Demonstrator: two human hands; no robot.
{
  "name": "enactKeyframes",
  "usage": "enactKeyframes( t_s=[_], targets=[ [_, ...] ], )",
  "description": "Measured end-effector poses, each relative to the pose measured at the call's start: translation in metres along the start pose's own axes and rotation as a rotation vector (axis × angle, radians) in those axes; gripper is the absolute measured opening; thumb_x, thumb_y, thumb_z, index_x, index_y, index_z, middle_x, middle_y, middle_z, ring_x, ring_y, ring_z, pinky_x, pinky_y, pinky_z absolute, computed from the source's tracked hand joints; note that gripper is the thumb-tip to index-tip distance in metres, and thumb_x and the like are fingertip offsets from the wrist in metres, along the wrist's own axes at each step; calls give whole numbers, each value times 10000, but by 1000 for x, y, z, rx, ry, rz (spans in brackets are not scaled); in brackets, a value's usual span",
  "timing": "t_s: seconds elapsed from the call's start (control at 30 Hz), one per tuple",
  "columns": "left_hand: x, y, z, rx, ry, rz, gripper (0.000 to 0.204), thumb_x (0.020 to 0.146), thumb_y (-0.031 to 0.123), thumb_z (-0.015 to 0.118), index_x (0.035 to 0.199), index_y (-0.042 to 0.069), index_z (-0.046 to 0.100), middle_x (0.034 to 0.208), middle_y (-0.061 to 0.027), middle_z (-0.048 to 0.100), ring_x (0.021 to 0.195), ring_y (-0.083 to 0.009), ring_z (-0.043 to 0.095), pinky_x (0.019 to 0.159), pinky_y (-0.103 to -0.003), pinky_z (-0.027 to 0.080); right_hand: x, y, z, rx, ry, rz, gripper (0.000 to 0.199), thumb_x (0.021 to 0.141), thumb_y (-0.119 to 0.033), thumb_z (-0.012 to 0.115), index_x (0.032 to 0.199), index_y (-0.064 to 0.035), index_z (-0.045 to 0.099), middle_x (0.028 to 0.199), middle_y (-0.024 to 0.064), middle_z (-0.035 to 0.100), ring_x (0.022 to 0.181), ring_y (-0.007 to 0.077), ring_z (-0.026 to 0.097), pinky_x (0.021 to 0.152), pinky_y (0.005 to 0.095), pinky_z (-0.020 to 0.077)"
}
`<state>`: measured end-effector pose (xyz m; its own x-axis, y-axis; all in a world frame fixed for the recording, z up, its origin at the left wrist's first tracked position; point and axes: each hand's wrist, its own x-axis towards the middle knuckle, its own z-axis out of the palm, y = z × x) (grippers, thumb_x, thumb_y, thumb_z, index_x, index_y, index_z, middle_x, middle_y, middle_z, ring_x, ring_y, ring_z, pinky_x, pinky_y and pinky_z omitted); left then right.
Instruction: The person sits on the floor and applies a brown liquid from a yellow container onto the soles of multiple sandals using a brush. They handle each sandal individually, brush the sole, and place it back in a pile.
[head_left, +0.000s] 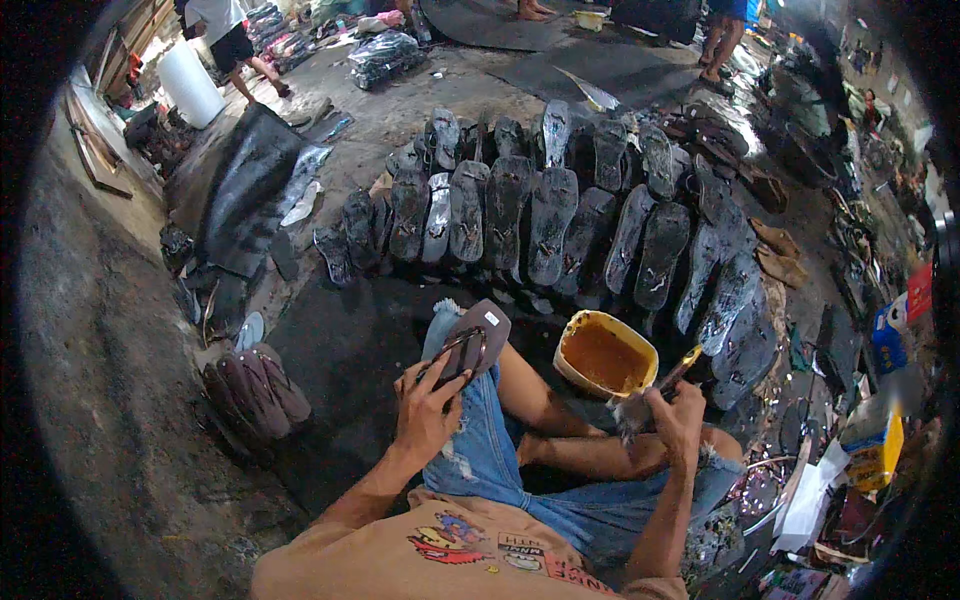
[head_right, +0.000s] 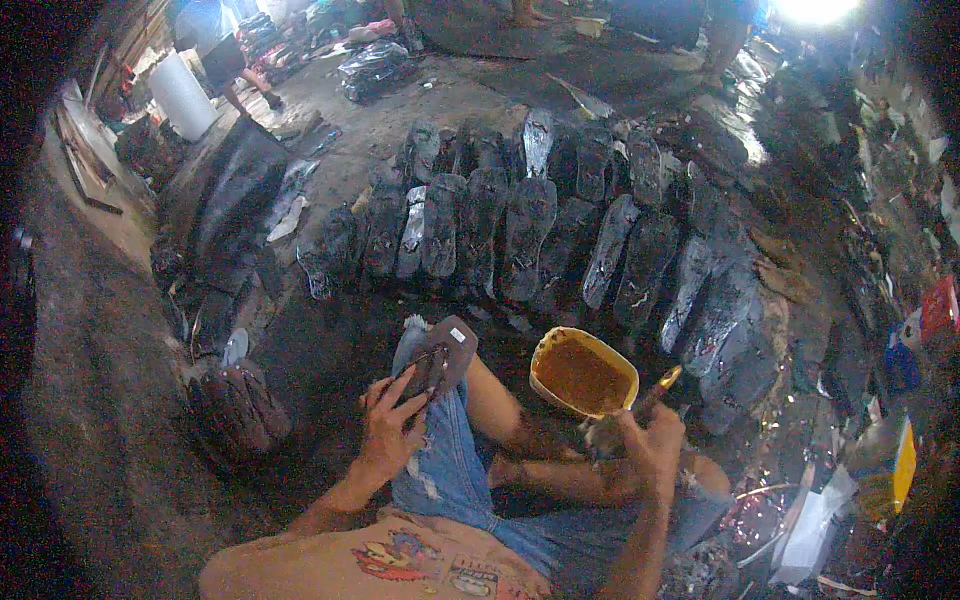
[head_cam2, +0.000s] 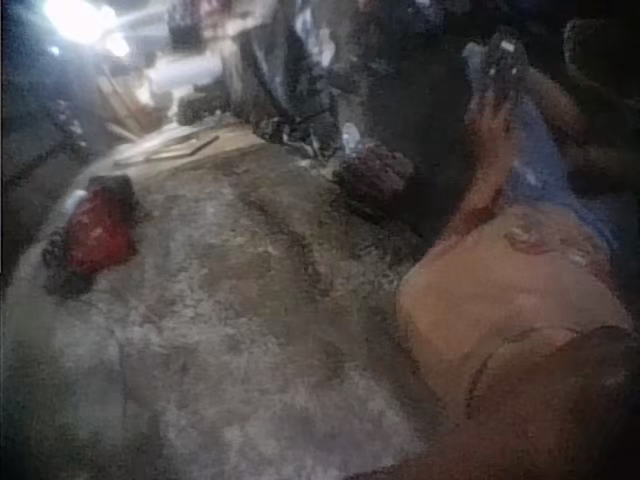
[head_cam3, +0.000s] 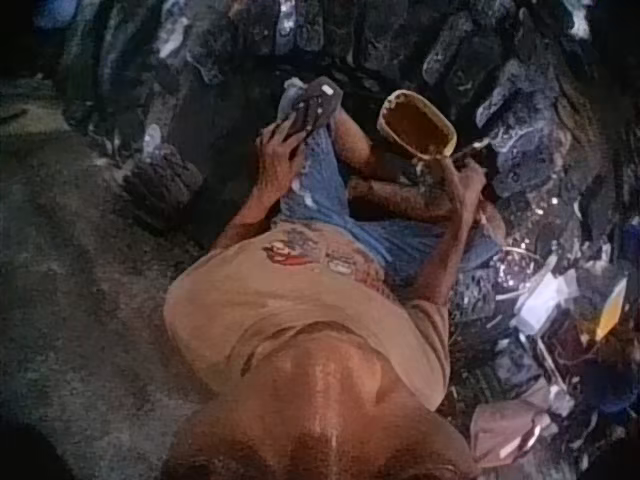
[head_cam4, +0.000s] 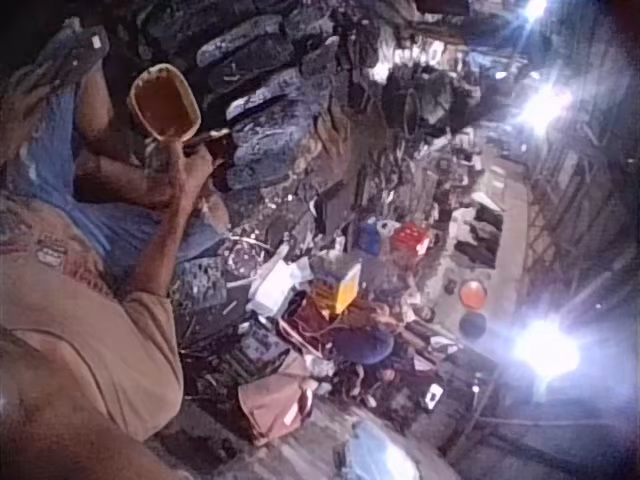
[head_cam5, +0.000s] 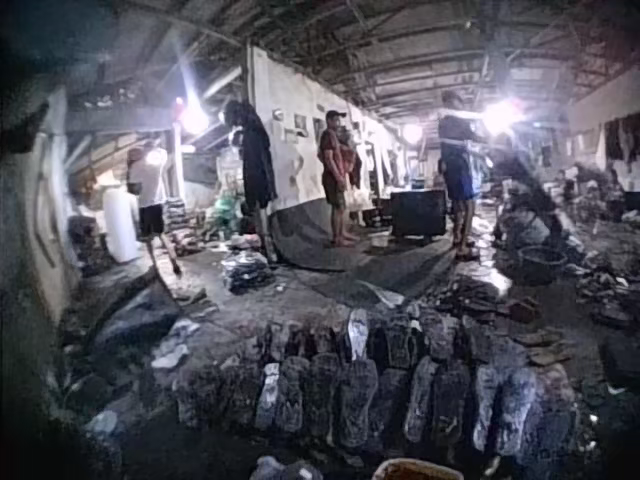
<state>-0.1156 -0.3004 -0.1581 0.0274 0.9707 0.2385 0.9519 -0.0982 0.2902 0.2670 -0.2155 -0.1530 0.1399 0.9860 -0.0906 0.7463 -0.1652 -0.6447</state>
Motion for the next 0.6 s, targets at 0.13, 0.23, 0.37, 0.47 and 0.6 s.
enactKeyframes(
  t_s=[0.13,0.23,0.37,0.47,0.6],
  targets=[
    [24,8,-12,-666,76,-222,470,826,181,694,1284,90,642,1294,-110,635,1021,-266,611,948,-346,442,9,65,-14,1262,239,58,379,926,-206,647,1227,23,615,1117,121,669,986,243,652,858,372,532],
    [44,34,-4,-1765,-139,-508,406,931,295,601,1237,29,632,1107,-125,701,844,-185,671,801,-272,530,22,66,-25,783,578,-220,493,951,-146,603,1404,12,488,1423,118,470,1195,263,561,952,369,517],
    [46,65,5,-2314,-275,-848,422,926,350,603,1212,42,623,1080,-124,702,936,-213,684,856,-350,567,36,-7,-34,1385,226,81,391,925,-166,682,1272,-2,609,1208,97,640,1046,203,645,867,327,533],
    [46,79,4,-2207,-166,-720,423,917,387,616,1189,63,637,1067,-122,704,991,-228,686,888,-390,575,33,-13,-29,1481,182,37,391,931,-93,644,1313,-28,591,1231,88,651,1135,230,621,1009,359,481],
    [49,74,16,-2213,-238,-712,362,950,360,590,1168,76,648,1075,-122,709,987,-239,690,863,-393,585,25,-68,-15,970,277,-53,249,875,-177,760,1064,-23,709,969,56,724,918,117,658,699,290,541]
  ],
)
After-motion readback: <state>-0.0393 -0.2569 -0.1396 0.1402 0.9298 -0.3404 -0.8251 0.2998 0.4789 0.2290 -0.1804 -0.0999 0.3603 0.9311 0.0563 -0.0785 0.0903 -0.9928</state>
